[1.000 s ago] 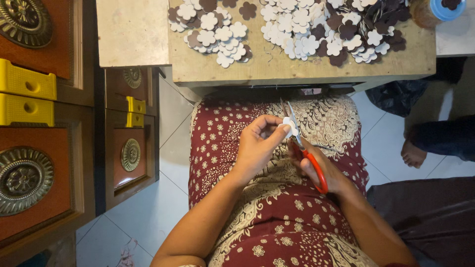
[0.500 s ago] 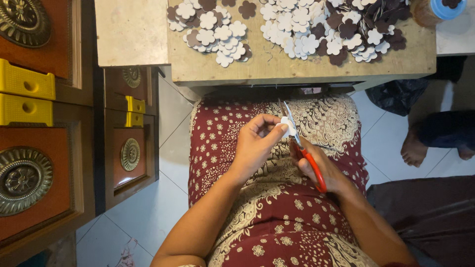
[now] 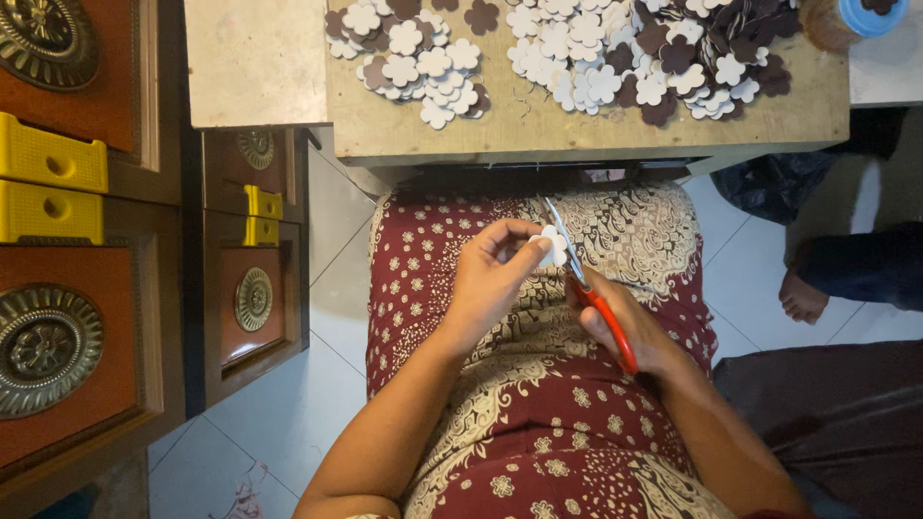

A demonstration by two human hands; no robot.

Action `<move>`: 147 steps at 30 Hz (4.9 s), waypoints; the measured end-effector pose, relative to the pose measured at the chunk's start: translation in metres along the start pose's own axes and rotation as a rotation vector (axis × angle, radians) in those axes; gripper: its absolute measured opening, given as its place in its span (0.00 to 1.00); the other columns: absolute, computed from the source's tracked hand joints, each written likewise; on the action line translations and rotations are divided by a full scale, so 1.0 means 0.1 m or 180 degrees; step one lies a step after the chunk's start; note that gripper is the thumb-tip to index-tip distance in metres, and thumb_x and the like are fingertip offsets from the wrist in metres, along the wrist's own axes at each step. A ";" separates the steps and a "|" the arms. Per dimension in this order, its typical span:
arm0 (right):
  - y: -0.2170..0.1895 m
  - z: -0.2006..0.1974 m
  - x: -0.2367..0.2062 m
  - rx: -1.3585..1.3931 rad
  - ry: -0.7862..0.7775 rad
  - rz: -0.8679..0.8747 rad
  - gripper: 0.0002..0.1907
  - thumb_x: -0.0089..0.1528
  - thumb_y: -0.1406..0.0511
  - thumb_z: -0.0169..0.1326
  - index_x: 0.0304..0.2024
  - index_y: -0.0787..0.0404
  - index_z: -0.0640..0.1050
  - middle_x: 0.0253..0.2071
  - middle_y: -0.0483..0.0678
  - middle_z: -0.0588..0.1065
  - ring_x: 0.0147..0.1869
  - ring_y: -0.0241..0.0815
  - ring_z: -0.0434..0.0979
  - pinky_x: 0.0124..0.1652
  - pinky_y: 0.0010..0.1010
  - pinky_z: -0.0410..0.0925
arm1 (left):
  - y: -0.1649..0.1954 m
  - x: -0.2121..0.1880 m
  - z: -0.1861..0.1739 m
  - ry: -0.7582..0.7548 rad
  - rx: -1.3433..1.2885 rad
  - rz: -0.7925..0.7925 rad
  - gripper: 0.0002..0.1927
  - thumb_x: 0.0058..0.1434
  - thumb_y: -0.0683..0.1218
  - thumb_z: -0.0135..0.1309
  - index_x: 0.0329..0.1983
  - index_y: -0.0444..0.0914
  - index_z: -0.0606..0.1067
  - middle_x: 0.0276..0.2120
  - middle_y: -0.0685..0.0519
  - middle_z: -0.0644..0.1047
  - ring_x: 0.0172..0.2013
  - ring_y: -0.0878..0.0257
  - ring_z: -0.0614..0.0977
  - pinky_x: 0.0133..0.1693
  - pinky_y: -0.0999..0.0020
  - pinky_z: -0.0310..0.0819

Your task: The person uses red-handled scissors to trim the edges of small white flower-shaped paper cutouts. They pick up each piece, trim it, and place it back on the table among other cutouts.

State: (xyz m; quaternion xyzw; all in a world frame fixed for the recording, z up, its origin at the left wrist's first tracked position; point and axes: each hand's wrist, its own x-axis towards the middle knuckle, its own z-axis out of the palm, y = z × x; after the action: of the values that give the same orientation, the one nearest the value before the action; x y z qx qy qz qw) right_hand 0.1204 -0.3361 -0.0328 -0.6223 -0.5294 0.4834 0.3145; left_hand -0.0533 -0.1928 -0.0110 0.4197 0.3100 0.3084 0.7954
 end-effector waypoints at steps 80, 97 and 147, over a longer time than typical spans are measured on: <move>-0.25 -0.09 0.03 0.0250 -0.0227 -0.0146 0.41 0.61 0.30 0.34 0.40 0.60 0.69 0.21 0.41 0.65 0.21 0.35 0.64 0.22 0.32 0.62 | 0.03 0.06 -0.12 0.0126 -0.0134 -0.0044 0.12 0.62 0.37 0.63 0.48 0.29 0.78 0.41 0.49 0.82 0.41 0.67 0.83 0.40 0.77 0.78; -0.08 -0.07 0.02 0.0183 -0.0283 -0.0022 0.38 0.60 0.30 0.35 0.34 0.56 0.68 0.20 0.40 0.66 0.20 0.34 0.66 0.20 0.31 0.65 | 0.11 0.09 -0.19 0.0138 -0.0095 0.0086 0.13 0.62 0.37 0.62 0.48 0.28 0.76 0.41 0.47 0.82 0.41 0.65 0.84 0.45 0.72 0.81; 0.45 -0.07 0.21 0.3085 -0.0313 0.0702 0.37 0.64 0.35 0.32 0.40 0.61 0.67 0.20 0.39 0.58 0.16 0.32 0.56 0.18 0.29 0.59 | 0.27 1.75 0.27 0.0748 0.2521 0.1474 0.23 0.63 0.44 0.62 0.60 0.35 0.76 0.50 0.39 0.81 0.49 0.55 0.83 0.47 0.64 0.77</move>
State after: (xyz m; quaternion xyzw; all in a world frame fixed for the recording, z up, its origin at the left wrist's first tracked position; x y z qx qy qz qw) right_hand 0.1426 -0.3258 -0.0768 -0.4334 -0.1892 0.7329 0.4892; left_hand 0.0694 -0.0622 -0.0165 0.7111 0.3898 0.3810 0.4440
